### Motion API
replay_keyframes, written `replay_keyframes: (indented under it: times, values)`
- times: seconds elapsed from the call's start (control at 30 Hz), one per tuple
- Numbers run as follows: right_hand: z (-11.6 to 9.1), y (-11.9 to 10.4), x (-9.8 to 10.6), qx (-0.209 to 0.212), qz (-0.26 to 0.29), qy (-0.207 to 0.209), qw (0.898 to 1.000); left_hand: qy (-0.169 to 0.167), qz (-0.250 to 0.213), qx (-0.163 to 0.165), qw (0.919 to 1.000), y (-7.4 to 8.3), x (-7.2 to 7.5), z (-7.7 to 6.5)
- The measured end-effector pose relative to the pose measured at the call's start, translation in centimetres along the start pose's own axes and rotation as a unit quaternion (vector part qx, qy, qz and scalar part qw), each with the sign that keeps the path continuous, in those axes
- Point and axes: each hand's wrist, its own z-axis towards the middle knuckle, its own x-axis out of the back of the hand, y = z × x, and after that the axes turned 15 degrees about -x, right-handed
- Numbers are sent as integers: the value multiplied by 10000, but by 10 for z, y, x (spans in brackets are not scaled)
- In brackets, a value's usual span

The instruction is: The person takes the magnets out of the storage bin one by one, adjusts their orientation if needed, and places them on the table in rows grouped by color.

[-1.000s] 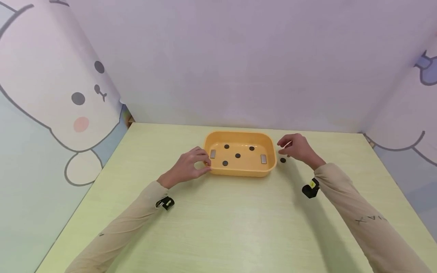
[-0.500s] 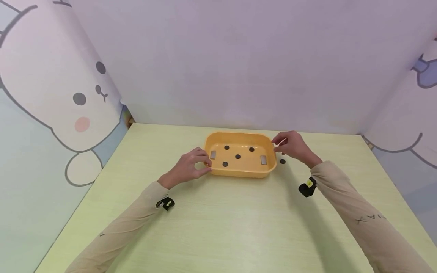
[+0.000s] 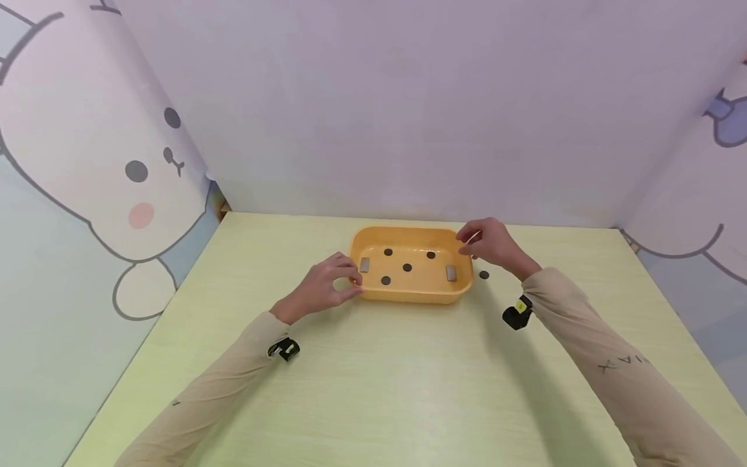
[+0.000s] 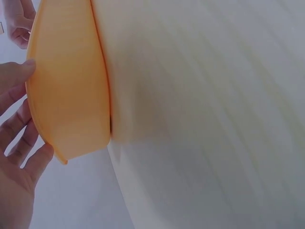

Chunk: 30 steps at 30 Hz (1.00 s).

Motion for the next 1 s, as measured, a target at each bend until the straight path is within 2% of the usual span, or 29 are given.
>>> replay_keyframes:
  times: [0.23,0.6,1.0]
  values:
    - [6,-5,-4,74,164,-50,9998,6,49,-41,10000,-1,1,2]
    - [19,-8,-14,-25,170,-270,9995,31,-7,3,10000,-1,-1,-1]
    - [30,-17,-28,-72,50,-293,9995,22,6,3,10000,-2,-2,-1]
